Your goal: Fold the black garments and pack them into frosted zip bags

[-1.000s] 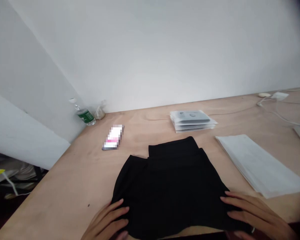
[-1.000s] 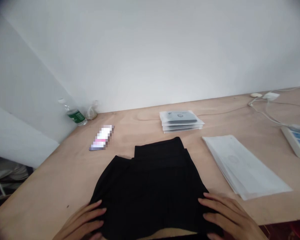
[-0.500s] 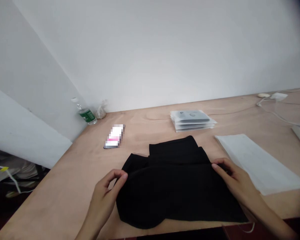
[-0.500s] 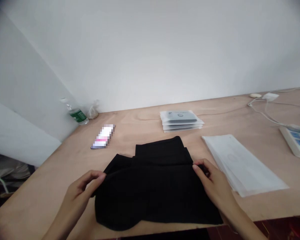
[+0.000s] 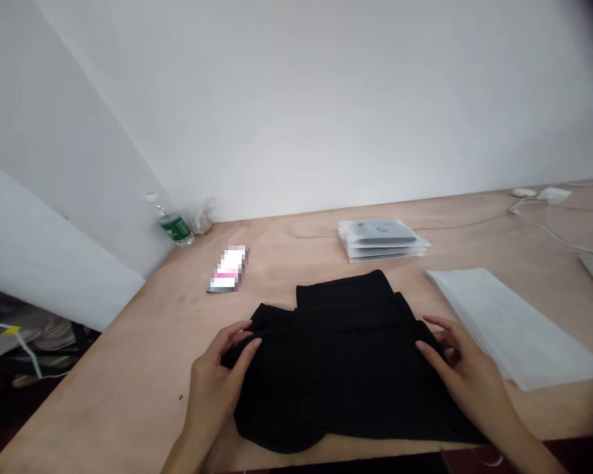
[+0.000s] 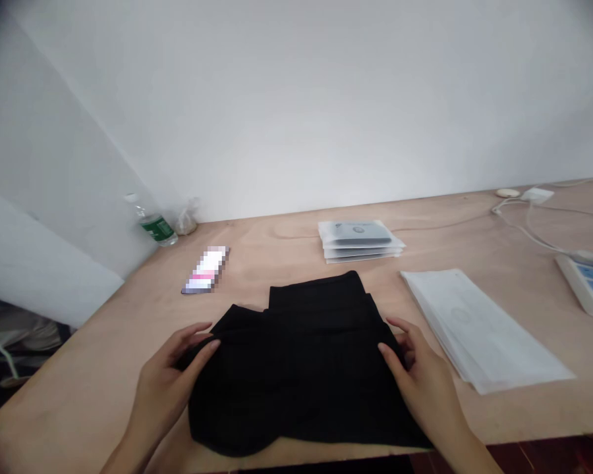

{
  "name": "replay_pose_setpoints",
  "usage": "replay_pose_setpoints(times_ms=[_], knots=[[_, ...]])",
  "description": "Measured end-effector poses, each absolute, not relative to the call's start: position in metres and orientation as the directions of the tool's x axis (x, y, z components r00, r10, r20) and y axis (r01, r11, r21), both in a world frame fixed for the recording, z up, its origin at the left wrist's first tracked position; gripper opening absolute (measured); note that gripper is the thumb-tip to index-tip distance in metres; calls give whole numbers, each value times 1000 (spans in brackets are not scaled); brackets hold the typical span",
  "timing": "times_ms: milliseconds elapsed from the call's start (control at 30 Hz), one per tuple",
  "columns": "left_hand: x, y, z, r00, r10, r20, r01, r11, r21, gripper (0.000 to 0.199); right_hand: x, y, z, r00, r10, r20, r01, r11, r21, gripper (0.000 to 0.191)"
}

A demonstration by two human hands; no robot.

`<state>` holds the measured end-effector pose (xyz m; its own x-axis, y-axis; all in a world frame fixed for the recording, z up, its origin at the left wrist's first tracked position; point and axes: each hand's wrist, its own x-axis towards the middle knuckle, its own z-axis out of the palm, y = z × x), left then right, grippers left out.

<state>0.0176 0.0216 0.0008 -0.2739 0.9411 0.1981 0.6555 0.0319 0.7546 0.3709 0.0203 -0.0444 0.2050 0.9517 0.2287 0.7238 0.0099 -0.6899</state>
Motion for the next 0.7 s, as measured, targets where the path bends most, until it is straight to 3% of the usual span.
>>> replay_pose_setpoints(times_ms=[133,233,333,433,600,700], knots=[[18,34,-9,-258,945,201,823,105,559,34,364,18,-41,98,873,478,878,150,-455,37],[14,31,-12,-327,915,236,833,161,530,40,337,10,-22,-24,822,568,883,285,-374,32],[5,17,-10,-437,883,169,748,253,614,48,293,5,-5,-329,814,479,787,517,-337,34],[-7,1,-9,-471,882,24,651,329,684,47,255,6,-5,-529,771,354,695,633,-341,40],[-14,-11,-13,-373,920,-121,541,322,777,40,235,12,-26,-583,782,219,689,619,-376,40],[-11,-10,-10,-389,917,-89,527,301,795,40,238,11,-28,-586,788,189,692,607,-390,42]])
